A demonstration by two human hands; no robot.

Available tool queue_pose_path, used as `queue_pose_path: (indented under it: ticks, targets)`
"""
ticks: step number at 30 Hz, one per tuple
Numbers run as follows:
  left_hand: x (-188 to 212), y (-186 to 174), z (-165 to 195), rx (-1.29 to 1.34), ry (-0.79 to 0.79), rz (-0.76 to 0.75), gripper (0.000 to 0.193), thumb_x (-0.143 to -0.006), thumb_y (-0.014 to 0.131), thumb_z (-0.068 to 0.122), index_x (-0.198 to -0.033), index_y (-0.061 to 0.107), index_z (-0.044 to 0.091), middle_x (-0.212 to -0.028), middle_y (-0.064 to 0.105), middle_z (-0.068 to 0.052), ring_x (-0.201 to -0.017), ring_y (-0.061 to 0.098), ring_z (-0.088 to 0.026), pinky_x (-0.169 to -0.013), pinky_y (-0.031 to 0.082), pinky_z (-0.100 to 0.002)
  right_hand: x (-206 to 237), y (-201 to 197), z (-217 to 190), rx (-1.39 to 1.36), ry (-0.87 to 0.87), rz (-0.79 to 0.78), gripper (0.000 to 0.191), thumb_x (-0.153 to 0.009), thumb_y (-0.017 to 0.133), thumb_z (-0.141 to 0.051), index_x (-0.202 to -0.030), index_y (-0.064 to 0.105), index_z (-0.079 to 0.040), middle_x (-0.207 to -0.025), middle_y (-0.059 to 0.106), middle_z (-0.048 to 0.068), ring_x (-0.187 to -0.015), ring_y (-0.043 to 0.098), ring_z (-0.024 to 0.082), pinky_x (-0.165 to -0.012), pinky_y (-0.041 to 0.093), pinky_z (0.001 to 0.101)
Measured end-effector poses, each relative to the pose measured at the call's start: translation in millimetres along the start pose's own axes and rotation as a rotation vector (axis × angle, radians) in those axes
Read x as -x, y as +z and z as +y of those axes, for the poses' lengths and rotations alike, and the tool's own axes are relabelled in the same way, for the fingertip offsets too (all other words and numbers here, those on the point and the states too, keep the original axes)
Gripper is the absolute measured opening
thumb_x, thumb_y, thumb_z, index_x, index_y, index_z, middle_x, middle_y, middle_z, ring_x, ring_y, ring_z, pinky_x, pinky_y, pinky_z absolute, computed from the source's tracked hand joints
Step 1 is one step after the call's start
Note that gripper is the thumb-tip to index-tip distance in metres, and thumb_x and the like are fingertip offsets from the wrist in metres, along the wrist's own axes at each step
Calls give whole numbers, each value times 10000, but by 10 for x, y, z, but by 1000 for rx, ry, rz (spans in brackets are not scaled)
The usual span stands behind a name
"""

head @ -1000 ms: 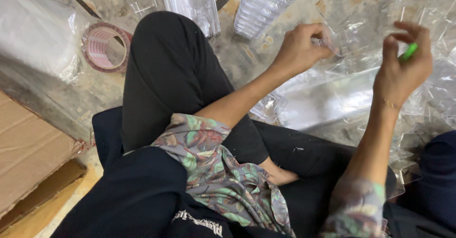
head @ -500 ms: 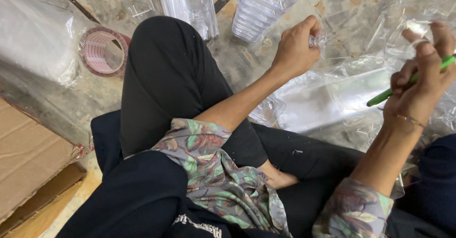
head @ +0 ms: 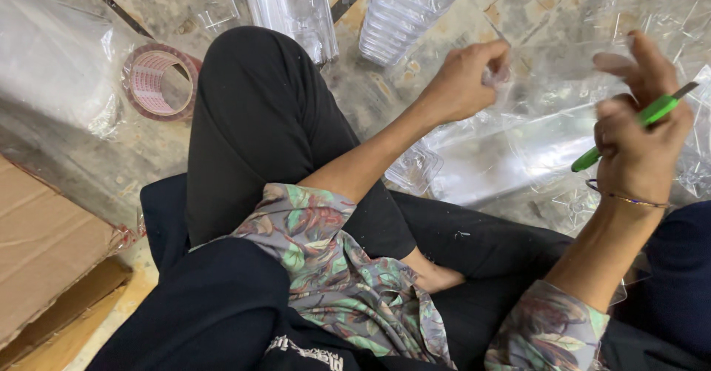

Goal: The person sits on the floor and uses a green utility knife to trim excess plastic from small clear plastic boxes, working on one box at a time on their lap and setting trimmed boxes aside.

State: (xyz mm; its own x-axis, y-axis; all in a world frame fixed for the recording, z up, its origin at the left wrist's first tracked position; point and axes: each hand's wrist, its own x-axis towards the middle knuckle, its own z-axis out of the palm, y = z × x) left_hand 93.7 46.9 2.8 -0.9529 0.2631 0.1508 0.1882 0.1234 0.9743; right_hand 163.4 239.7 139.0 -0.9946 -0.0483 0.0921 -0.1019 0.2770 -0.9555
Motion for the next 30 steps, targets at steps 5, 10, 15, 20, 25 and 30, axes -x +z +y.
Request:
queue_pose_path:
  ticks: [5, 10, 15, 20, 25, 30]
  targets:
    - [16, 6, -10, -23, -164, -144, 268, -639, 763, 74, -900, 708, 60, -893, 774, -118, -878, 772, -276, -798, 587, -368, -42, 139, 21, 75, 72, -81, 761, -868, 860, -319, -1505, 542, -53, -1400, 665, 118, -688, 462, -7, -578, 358, 157]
    - [17, 94, -26, -39, -100, -45, 264, -608, 785, 82, -859, 711, 44, -847, 754, -133, -832, 752, -309, -753, 582, -395, -89, 111, 54, 173, -40, -99, 810, -893, 811, -313, -1594, 480, -78, -1425, 649, 107, -694, 357, -11, -619, 324, 166]
    - [-13, 23, -27, -73, -58, 70, 261, -593, 782, 84, -834, 698, 28, -804, 749, -137, -799, 740, -316, -739, 575, -393, -63, -134, 257, 85, 3, 82, 584, -928, 743, -175, -1464, 544, -57, -1299, 677, 55, -657, 396, -2, -552, 309, 153]
    - [-54, -36, 91, 212, -289, 110, 175, -795, 785, 181, -873, 727, 36, -795, 781, -76, -733, 822, -176, -698, 634, -312, 72, -418, 371, -215, 72, 233, 336, -1101, 715, -163, -1341, 623, 54, -948, 556, 9, -625, 362, 6, -601, 306, 148]
    - [6, -81, 253, 863, -282, -79, 337, -920, 753, 219, -1155, 697, -15, -1055, 745, -147, -885, 786, -235, -831, 694, -377, 62, -272, 235, -64, 42, 176, 551, -936, 691, -178, -1444, 573, -1, -1270, 673, 27, -632, 398, -19, -560, 314, 115]
    - [32, -88, 352, 873, -282, -153, 400, -931, 758, 256, -1207, 689, -26, -1105, 727, -169, -904, 787, -236, -846, 695, -374, 36, -60, 30, 79, 56, 160, 620, -922, 749, -110, -1509, 574, -14, -1275, 648, 42, -705, 400, -1, -651, 357, 137]
